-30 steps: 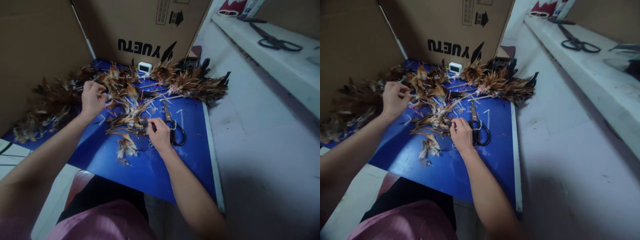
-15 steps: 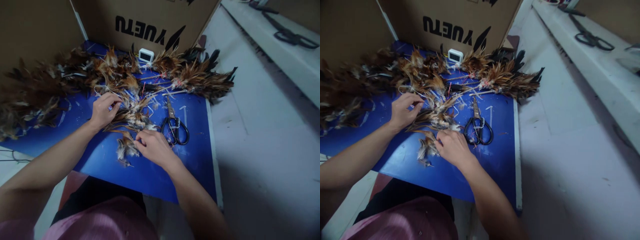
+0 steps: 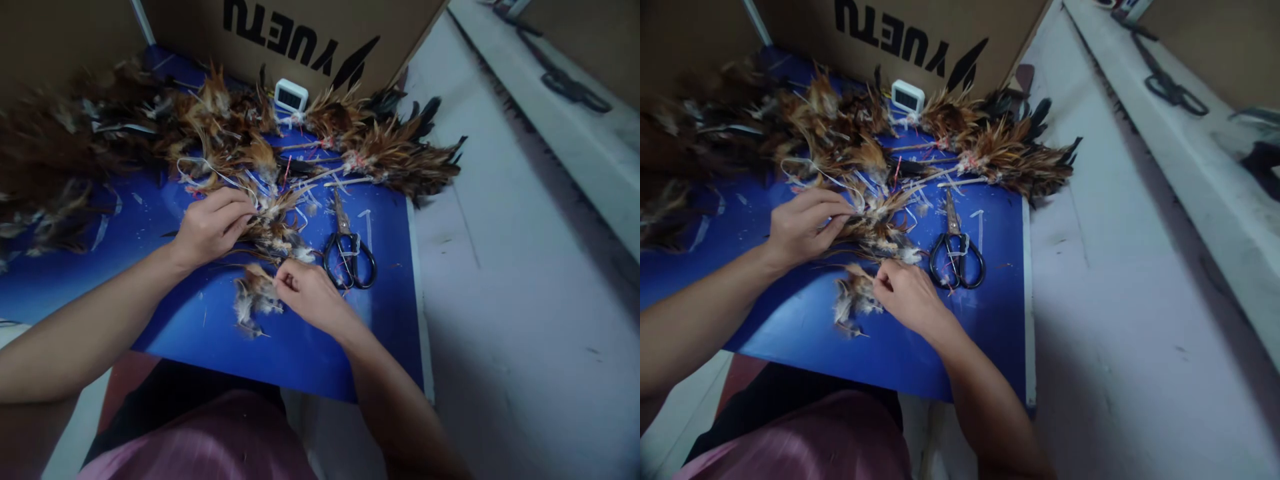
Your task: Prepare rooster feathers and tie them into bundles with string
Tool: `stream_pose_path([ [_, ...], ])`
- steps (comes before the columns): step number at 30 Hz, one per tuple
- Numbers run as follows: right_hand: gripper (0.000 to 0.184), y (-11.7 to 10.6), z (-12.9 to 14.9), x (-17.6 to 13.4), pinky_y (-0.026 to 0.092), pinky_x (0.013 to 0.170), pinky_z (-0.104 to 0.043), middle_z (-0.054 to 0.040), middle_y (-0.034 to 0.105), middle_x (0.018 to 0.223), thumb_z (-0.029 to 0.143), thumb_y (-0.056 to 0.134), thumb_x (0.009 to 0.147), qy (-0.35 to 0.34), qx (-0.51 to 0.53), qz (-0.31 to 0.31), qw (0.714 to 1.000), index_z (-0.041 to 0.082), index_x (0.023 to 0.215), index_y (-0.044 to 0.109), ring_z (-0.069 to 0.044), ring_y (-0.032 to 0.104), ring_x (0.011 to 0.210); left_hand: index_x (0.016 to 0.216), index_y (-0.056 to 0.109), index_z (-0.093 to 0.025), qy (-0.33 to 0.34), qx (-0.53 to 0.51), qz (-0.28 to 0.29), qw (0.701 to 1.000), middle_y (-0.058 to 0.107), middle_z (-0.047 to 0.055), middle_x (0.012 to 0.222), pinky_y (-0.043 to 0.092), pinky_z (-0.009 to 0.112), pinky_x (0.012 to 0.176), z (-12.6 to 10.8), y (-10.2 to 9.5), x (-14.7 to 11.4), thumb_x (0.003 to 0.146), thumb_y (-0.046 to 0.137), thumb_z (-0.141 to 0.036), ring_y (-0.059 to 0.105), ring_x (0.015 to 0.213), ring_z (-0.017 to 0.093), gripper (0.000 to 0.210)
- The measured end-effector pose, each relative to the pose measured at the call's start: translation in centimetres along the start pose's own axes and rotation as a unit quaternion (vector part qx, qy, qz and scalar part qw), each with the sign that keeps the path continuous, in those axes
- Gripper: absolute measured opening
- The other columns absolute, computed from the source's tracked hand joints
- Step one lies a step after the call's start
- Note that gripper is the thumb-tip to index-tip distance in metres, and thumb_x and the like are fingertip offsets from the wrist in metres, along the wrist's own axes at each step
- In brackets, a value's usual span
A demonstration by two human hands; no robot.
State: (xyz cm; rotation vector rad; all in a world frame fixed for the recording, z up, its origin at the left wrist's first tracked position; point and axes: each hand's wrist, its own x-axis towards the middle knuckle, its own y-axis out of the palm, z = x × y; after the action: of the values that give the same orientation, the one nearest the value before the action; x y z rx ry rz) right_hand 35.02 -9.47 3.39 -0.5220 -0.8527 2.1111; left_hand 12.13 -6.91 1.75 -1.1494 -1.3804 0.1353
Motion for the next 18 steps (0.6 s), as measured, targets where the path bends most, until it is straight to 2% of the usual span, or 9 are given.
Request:
stream_pose_path([
  [5,0.006,-0.2,-0.3,0.2,0.039,0.052,-0.019,0.0050,0.055,0.060,0.018,0.059,0.077,0.034,0.177,-0.007,0.984,0.017,0.071,0.056,-0.006,0.050,0.053,0.093,0.068,-0.018,0.014,-0.001,-0.020,1.000,0.070,0.006,0.095,0.053,0.031,0.080,0.3,-0.2,-0.1,0.086,0.053,-0.017,0.066,0.089,0.018,0.016],
  [11,0.017,0.1,-0.4,0.9,0.048,0.051,-0.021,0.0024,0.061,0.065,0.023,0.071,0.067,0.095,0.361,-0.031,0.927,0.016,0.079,0.061,-0.009,0.061,0.056,0.093,0.068,-0.018,-0.010,-0.006,-0.025,1.000,0.070,0.006,0.096,0.052,0.032,0.081,0.7,-0.1,-0.2,0.087,0.052,-0.019,0.065,0.088,0.018,0.017],
  [14,0.028,0.1,-0.6,1.1,0.047,0.046,-0.020,0.0018,0.063,0.068,0.026,0.077,0.062,0.093,0.422,-0.051,0.901,0.017,0.085,0.063,-0.010,0.062,0.055,0.094,0.068,-0.019,-0.025,-0.037,-0.017,0.999,0.070,0.006,0.092,0.051,0.031,0.081,0.4,-0.1,-0.2,0.088,0.052,-0.021,0.065,0.086,0.018,0.017],
  [18,0.027,0.1,-0.9,1.3,0.045,0.042,-0.020,0.0026,0.063,0.064,0.026,0.079,0.061,0.076,0.452,-0.078,0.885,0.018,0.083,0.066,-0.010,0.062,0.053,0.090,0.068,-0.020,-0.061,-0.103,0.016,0.993,0.070,0.005,0.084,0.050,0.028,0.073,-0.5,-0.3,0.1,0.087,0.054,-0.024,0.065,0.077,0.017,0.015],
])
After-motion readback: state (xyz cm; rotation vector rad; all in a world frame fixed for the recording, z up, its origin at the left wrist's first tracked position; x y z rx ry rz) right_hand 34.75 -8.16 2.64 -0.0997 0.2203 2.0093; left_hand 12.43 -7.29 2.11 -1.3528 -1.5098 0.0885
